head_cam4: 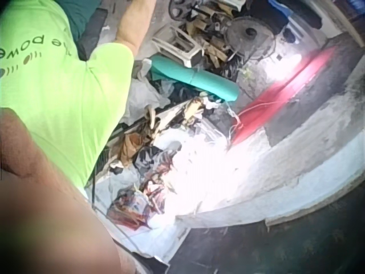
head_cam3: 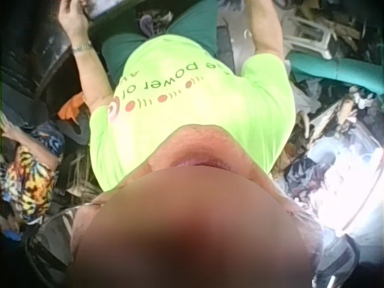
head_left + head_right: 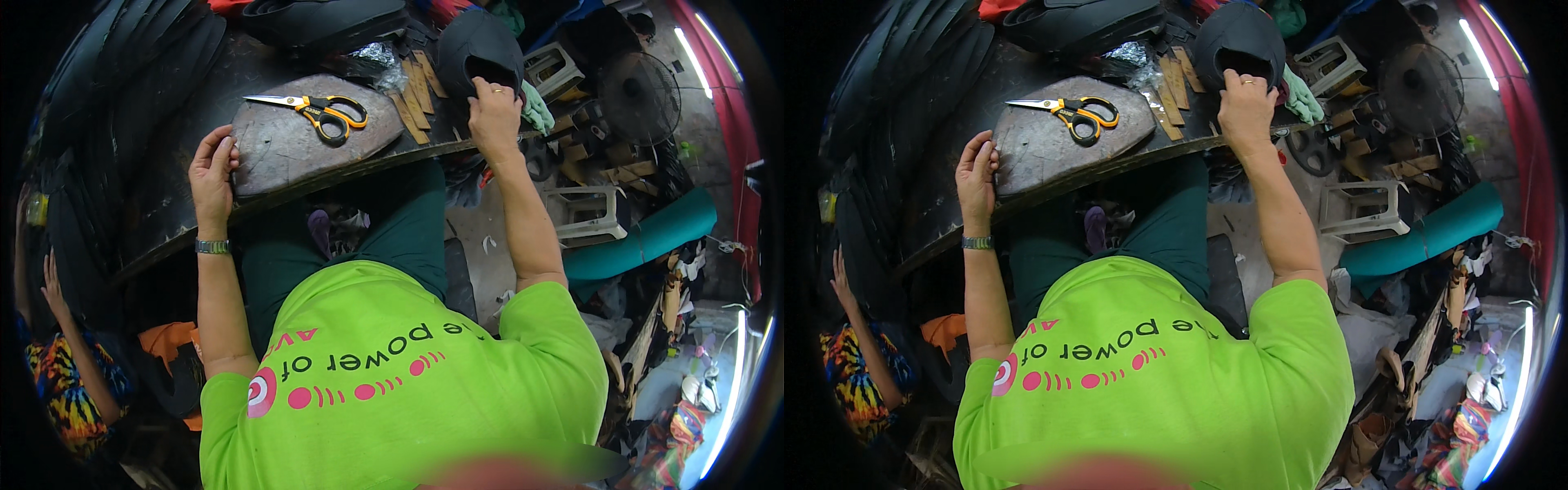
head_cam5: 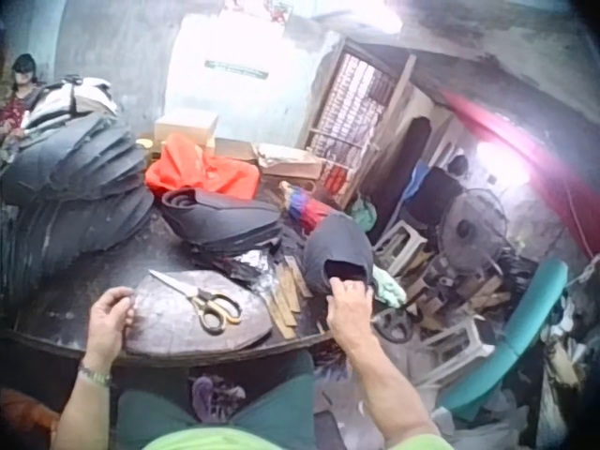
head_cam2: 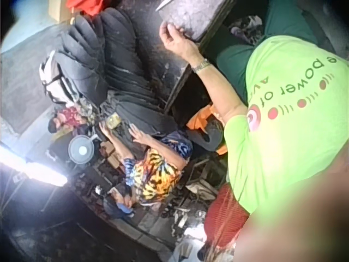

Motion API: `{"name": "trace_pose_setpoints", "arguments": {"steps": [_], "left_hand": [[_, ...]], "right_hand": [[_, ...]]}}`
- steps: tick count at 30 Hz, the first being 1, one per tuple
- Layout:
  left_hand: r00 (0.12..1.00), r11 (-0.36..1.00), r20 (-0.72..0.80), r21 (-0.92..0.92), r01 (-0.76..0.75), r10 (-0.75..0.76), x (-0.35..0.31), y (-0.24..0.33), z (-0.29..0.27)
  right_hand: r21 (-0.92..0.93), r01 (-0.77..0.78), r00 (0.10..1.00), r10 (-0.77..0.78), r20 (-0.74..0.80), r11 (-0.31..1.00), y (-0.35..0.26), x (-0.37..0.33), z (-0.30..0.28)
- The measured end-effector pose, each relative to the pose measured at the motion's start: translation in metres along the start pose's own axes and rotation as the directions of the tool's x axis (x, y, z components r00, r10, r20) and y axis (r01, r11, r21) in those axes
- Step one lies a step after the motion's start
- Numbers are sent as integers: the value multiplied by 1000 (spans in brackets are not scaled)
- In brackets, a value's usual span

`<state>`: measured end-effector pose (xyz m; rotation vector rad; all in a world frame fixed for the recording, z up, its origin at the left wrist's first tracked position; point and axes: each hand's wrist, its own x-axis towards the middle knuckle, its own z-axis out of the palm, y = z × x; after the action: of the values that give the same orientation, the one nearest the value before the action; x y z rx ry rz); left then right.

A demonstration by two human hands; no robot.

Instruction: The person repeatedly picks up black baseball caps from a workbench, uses shears to cut along the seams of the crown, and then places the caps back on the bench. The person handles multiple caps one at a time, turning them over to access different seams before cutting.

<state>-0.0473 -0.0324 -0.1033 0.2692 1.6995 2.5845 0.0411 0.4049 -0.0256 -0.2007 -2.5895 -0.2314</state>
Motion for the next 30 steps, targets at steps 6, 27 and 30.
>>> {"name": "trace_pose_setpoints", "arguments": {"steps": [6,27,30], "left_hand": [[1000,1000,-3,2,21,-21,-1,1,-1],[999,1000,-33,16,15,-15,-1,0,3],[999,998,-54,64,8,-4,1,2,8]], "right_hand": [[224,108,978,-63,-201,968,51,38,-31],[472,86,987,-9,-163,877,11,27,-26],[789,130,973,-232,16,601,-69,6,-22]]}}
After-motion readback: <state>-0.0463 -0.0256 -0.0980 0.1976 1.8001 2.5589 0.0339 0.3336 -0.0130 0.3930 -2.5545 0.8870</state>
